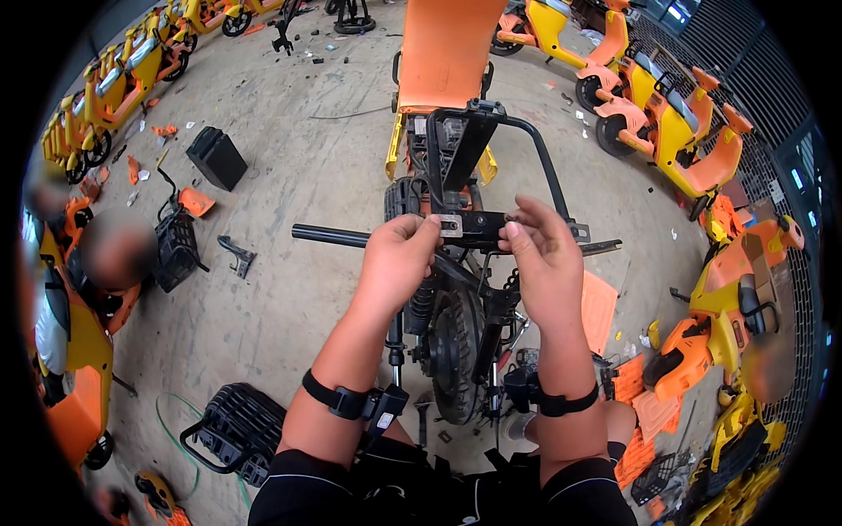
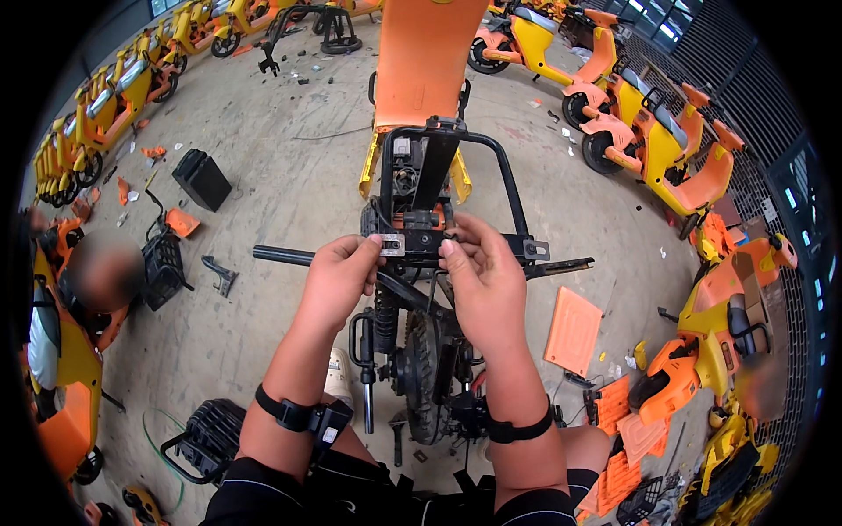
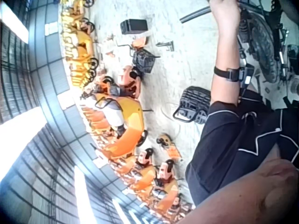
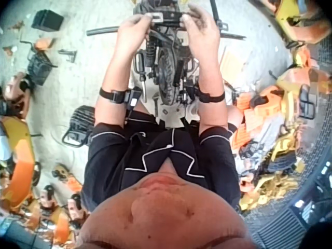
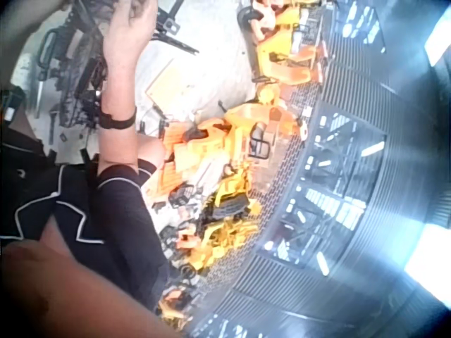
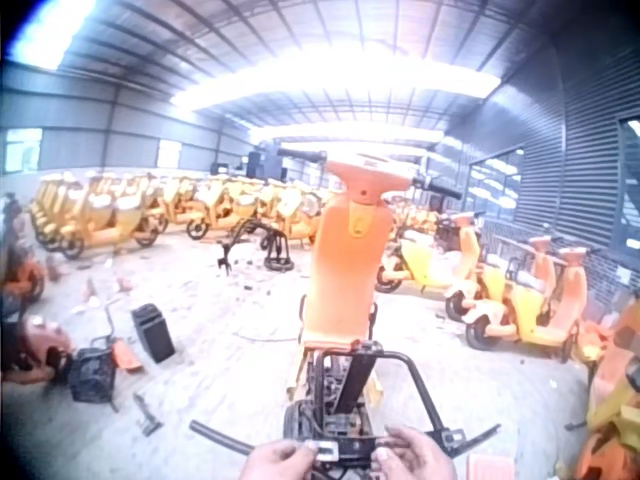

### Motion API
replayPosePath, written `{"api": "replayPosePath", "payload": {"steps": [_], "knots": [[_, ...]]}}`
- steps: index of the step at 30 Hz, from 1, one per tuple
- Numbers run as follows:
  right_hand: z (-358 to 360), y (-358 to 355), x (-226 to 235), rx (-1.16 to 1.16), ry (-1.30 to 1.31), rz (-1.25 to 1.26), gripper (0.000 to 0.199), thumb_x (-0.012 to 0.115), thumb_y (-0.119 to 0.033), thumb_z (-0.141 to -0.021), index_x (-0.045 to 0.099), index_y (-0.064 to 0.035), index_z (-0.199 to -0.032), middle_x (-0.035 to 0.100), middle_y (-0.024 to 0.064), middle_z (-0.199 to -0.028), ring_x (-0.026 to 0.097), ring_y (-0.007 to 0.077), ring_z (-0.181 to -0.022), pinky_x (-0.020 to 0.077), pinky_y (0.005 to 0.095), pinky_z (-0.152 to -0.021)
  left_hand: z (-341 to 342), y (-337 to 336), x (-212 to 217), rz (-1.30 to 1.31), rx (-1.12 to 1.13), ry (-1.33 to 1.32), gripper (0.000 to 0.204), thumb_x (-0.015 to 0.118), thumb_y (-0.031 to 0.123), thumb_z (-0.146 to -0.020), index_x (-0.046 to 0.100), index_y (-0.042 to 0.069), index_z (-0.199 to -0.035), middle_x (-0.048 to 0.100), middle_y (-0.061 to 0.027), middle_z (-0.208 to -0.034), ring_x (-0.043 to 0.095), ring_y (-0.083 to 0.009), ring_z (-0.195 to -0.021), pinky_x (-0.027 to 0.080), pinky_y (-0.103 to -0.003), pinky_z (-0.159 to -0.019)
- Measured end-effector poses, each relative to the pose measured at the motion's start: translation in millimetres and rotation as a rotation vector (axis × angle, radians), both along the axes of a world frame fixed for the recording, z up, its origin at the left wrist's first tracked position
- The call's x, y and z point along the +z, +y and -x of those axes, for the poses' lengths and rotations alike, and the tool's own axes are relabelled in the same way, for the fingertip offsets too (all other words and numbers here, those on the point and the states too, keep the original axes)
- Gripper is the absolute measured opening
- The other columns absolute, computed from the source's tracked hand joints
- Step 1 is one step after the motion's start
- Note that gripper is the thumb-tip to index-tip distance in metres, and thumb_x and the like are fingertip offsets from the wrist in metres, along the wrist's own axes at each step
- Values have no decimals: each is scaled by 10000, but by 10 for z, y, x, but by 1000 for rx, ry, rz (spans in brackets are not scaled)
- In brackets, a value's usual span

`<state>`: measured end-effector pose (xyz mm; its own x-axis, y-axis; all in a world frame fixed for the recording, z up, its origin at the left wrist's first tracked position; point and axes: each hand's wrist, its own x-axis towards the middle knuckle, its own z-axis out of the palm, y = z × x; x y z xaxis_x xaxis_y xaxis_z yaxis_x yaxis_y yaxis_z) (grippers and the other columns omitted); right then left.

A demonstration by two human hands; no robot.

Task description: The person uses a cordless impact driver to secure a metal bracket onto the handlebar stem of an electric scooter. They align the bracket, drive in multiple screws, and then attach a small plastic component to the assembly.

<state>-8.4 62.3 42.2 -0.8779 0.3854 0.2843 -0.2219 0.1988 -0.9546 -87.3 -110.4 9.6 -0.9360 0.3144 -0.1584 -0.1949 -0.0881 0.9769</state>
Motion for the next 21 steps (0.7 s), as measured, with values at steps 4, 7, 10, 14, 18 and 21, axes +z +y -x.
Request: {"api": "replayPosePath", "payload": {"steps": [4, 7, 10, 14, 18, 21], "knots": [[128, 56, 91, 98, -101, -76, 240, 675, -74, -996, 692, 23, -1215, 720, 88, -1059, 678, 133, -914, 564, 290, -822, -10, 19, -13, 59, 35, 39, 378, 645, 306, -1030, 657, 6, -800, 546, 13, -626, 478, -72, -530, 384, -244, -503], [209, 78, 136, 143, -90, -342, 195, 724, -94, -948, 741, -3, -1119, 743, 118, -1002, 703, 180, -892, 552, 324, -810, -2, 11, -49, 95, 48, 72, 390, 653, 308, -1025, 661, 5, -780, 549, 15, -625, 471, -67, -530, 374, -243, -500], [289, 98, 198, 200, -20, -622, 217, 712, -80, -964, 729, 12, -1159, 741, 69, -1003, 681, 132, -896, 549, 284, -822, 34, -17, -36, 102, 33, 77, 394, 662, 309, -1019, 668, 5, -768, 553, 14, -624, 463, -65, -522, 368, -246, -492], [312, 112, 155, 132, -126, -474, 210, 717, -80, -956, 739, 4, -1147, 740, 80, -1015, 682, 141, -923, 545, 292, -835, 44, -24, -31, 95, 19, 71, 392, 666, 309, -1016, 673, 4, -768, 550, 15, -614, 458, -64, -514, 362, -250, -480], [350, 152, 86, 151, -86, -533, 203, 730, -77, -941, 749, -10, -1131, 740, 84, -1010, 686, 157, -917, 543, 298, -820, 60, -16, -47, 95, 20, 67, 392, 665, 305, -1017, 669, 6, -763, 543, 20, -605, 452, -63, -509, 356, -249, -474], [350, 105, 127, 177, -45, -573, 196, 735, -69, -927, 755, -17, -1115, 741, 96, -1012, 692, 178, -911, 543, 306, -815, 55, -28, -28, 71, 17, 29, 368, 687, 292, -996, 674, 18, -751, 562, 31, -624, 451, -58, -554, 352, -268, -504]]}}
